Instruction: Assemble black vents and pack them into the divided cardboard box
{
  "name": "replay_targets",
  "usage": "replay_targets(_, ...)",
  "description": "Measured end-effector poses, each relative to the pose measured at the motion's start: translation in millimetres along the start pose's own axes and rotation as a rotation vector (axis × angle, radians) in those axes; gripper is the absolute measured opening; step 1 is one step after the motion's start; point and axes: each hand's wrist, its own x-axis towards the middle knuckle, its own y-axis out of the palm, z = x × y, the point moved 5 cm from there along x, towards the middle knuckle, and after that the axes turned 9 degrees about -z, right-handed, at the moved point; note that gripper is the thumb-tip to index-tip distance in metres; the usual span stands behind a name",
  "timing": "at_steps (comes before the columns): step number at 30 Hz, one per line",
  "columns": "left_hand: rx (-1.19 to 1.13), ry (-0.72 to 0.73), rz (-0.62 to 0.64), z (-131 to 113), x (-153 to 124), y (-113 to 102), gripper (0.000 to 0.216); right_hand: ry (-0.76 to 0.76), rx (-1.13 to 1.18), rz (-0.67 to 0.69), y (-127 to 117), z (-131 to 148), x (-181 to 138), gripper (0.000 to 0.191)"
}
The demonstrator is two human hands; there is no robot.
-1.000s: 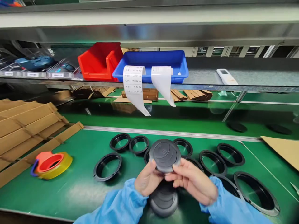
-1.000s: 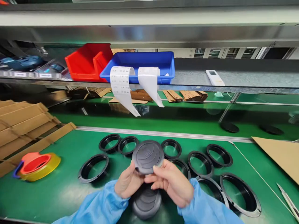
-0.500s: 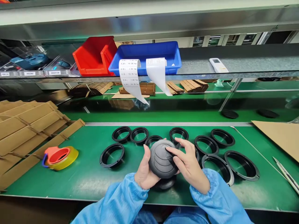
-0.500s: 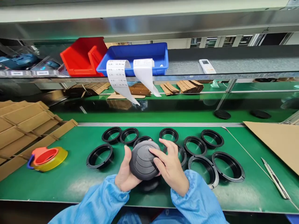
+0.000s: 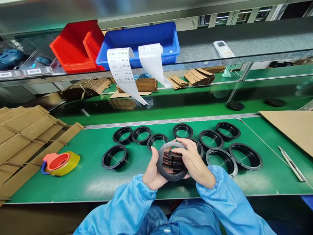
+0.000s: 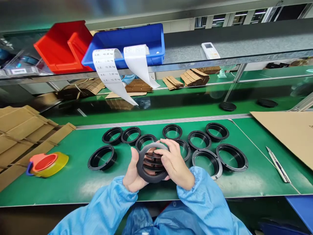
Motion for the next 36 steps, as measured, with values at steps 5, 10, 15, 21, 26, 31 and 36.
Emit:
replay_targets(5,-0.034,-0.066,-0.033,0.9,4.4,1.3,0.074,0.166,0.172,-0.058,-10.1,-5.4,-6.7,0.045)
replay_targets(10,-0.05,-0.096,-0.107,2.8,8.4,-2.0,0.077,0.223,0.18,-0.061,-14.8,-11.2,-11.9,0.046)
replay_targets(15,-0.055,-0.109,-0.16,2.2,10.5,0.2,0.079,0.137,0.044,-0.056,-12.0,-7.6,-16.2,0.055)
replay_targets(21,-0.046,-0.05,-0.262,-1.2,8.8,0.6,0.069,-0.277,-0.327,0.044,-0.3,21.1,-25.0,0.071)
replay_targets(26,0.109,-0.159,-0.2,29.2,4.0,12.6,0.072,-0.111,-0.36,0.14,-8.3,21.3,-30.0,0.116)
replay_targets(31,0.292,-0.157,-0.17,53.8,-1.7,20.0,0.074,-0.027,-0.279,0.228,-27.4,26.5,-41.2,0.122)
replay_targets(36,0.652,0.107,-0.227,18.1,-0.7,11.1,0.063,0.134,-0.558,0.019,-67.5,-1.7,-47.3,0.106)
